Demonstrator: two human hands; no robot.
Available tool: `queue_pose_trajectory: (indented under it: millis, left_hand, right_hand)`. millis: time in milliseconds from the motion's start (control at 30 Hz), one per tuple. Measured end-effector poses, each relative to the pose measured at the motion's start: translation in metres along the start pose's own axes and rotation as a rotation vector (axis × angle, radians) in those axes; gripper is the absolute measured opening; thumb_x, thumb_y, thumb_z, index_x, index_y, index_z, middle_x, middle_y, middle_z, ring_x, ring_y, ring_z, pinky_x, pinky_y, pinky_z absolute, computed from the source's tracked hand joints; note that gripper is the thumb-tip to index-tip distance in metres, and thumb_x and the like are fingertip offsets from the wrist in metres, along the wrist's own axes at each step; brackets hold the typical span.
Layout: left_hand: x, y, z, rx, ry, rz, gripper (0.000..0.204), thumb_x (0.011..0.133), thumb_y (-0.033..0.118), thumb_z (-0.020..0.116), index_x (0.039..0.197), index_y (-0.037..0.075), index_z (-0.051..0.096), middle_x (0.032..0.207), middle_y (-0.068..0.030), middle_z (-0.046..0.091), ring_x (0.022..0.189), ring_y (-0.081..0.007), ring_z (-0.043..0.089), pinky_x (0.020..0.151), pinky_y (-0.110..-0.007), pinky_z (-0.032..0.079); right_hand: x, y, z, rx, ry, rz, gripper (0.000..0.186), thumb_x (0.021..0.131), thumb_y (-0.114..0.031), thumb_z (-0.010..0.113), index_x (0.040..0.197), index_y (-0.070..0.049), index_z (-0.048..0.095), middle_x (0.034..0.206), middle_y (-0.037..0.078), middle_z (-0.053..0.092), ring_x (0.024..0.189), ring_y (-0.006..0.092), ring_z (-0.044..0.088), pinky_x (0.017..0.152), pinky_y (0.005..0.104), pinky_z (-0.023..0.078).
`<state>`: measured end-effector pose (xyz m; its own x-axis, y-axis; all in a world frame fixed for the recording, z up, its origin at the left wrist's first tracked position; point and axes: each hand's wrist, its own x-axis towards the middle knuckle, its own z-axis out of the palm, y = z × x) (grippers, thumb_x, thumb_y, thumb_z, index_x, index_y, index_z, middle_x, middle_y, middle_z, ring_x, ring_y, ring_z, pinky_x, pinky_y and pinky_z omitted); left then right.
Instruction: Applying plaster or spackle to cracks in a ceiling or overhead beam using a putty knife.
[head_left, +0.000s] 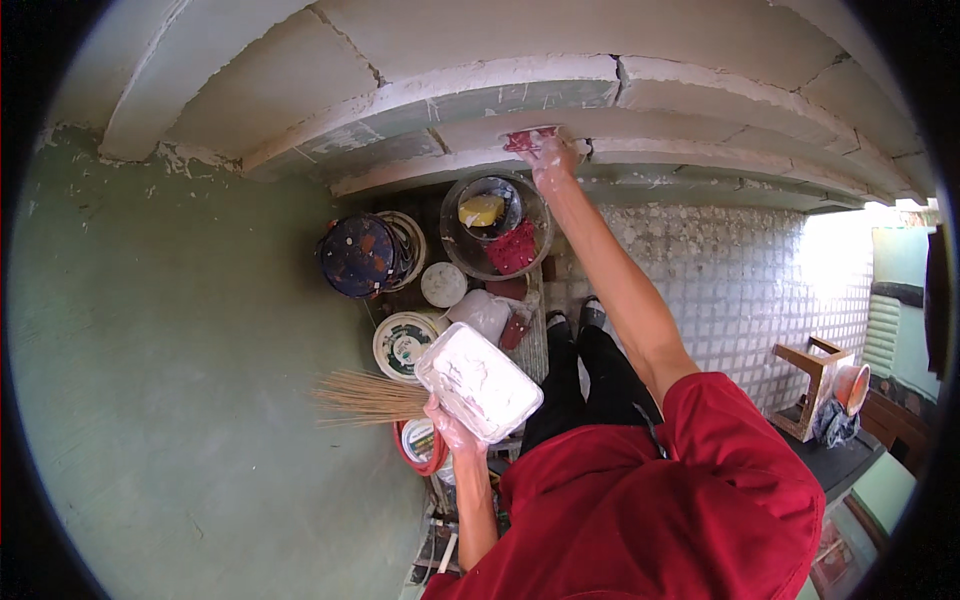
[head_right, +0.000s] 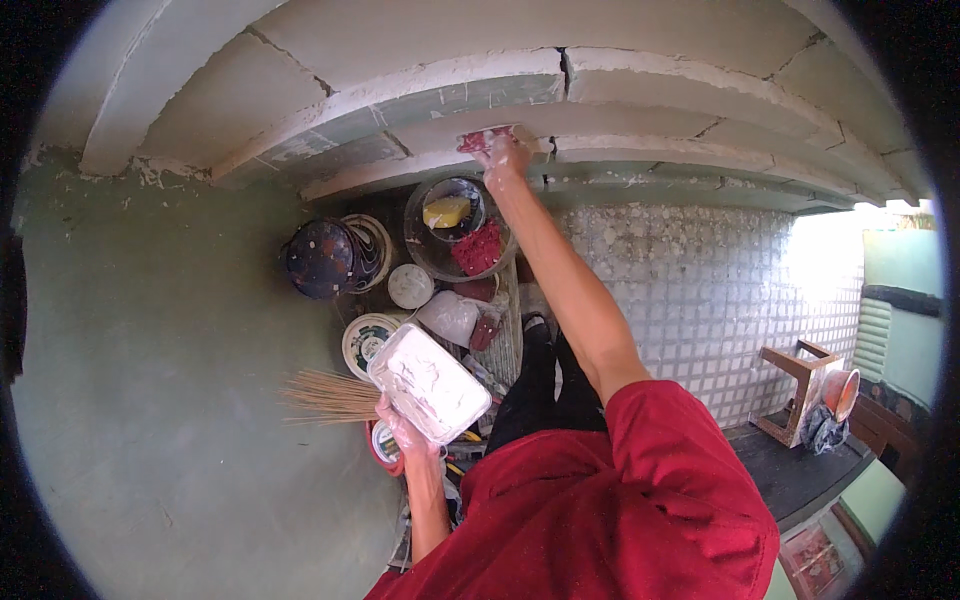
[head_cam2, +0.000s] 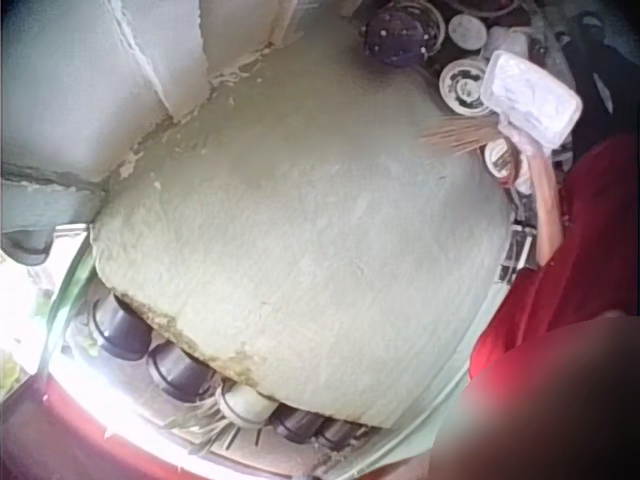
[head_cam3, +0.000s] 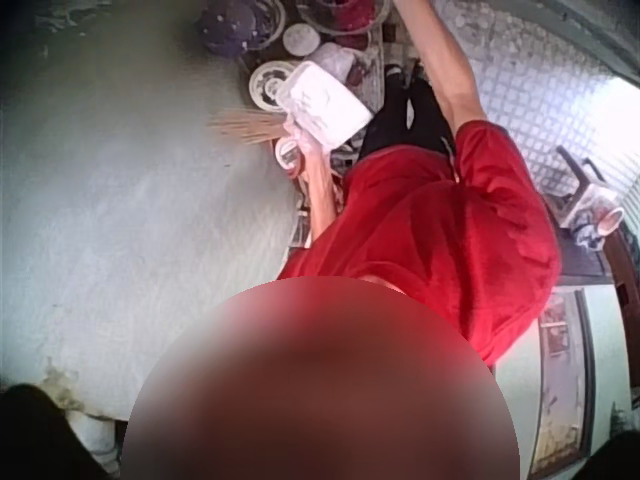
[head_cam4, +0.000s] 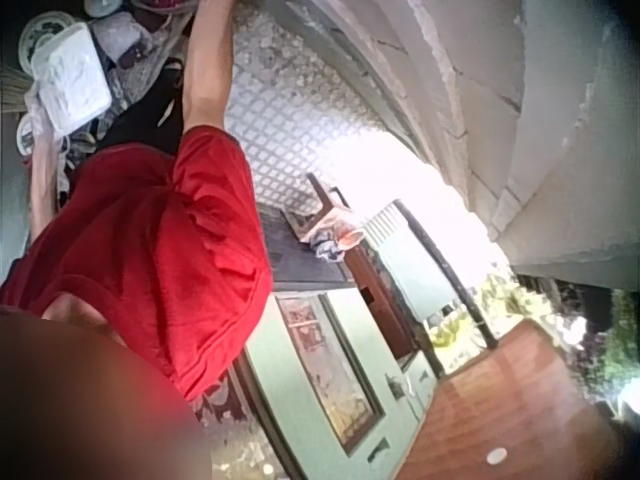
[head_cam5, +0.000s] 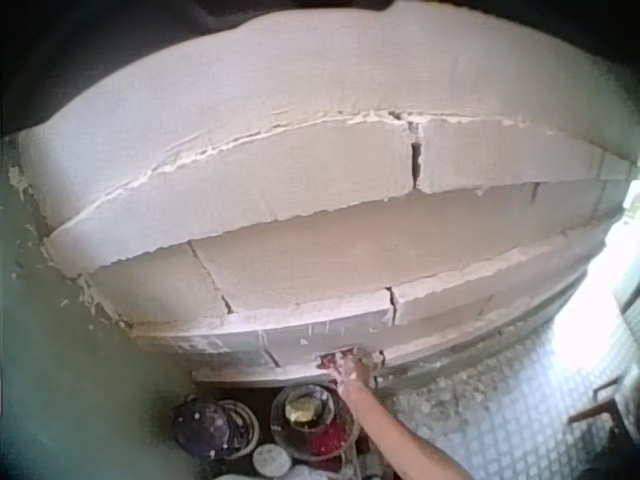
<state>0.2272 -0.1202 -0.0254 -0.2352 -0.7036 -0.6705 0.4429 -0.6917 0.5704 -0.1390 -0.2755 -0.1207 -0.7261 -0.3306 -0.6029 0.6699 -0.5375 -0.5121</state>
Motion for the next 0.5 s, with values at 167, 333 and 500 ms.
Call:
queue_pose_trajectory:
  millis: [167,333,500]
  left_hand:
    - [-0.001,0.0,-0.002,0.017,-0.023,0.007,0.069,0.083,0.048,0.041,0.137,0.005,0.036,0.133,-0.0111,0.046,0.119,-0.0289,0.047,0.101,-0.041,0.038]
    - [-0.002,0.0,0.001,0.013,0.019,0.013,0.07,0.083,0.049,0.042,0.138,0.006,0.034,0.135,-0.0108,0.044,0.121,-0.03,0.046,0.102,-0.042,0.037]
    - [-0.001,-0.004,-0.005,0.001,-0.001,0.002,0.071,0.083,0.049,0.042,0.138,0.006,0.033,0.136,-0.0108,0.044,0.121,-0.0298,0.046,0.101,-0.041,0.038]
  right_hand:
    - [-0.036,0.006,-0.032,-0.272,-0.229,-0.032,0.025,0.085,0.002,0.053,0.109,-0.002,0.052,0.093,0.008,0.058,0.089,0.024,0.062,0.08,0.0482,0.055]
    - [-0.005,0.02,-0.052,-0.084,0.067,0.013,0.023,0.082,0.004,0.054,0.104,-0.003,0.054,0.094,0.007,0.059,0.084,0.0202,0.061,0.081,0.0479,0.053]
    - [0.015,0.017,-0.016,-0.002,0.165,-0.061,0.028,0.081,0.007,0.055,0.106,-0.003,0.053,0.095,0.006,0.059,0.083,0.0195,0.06,0.079,0.05,0.053]
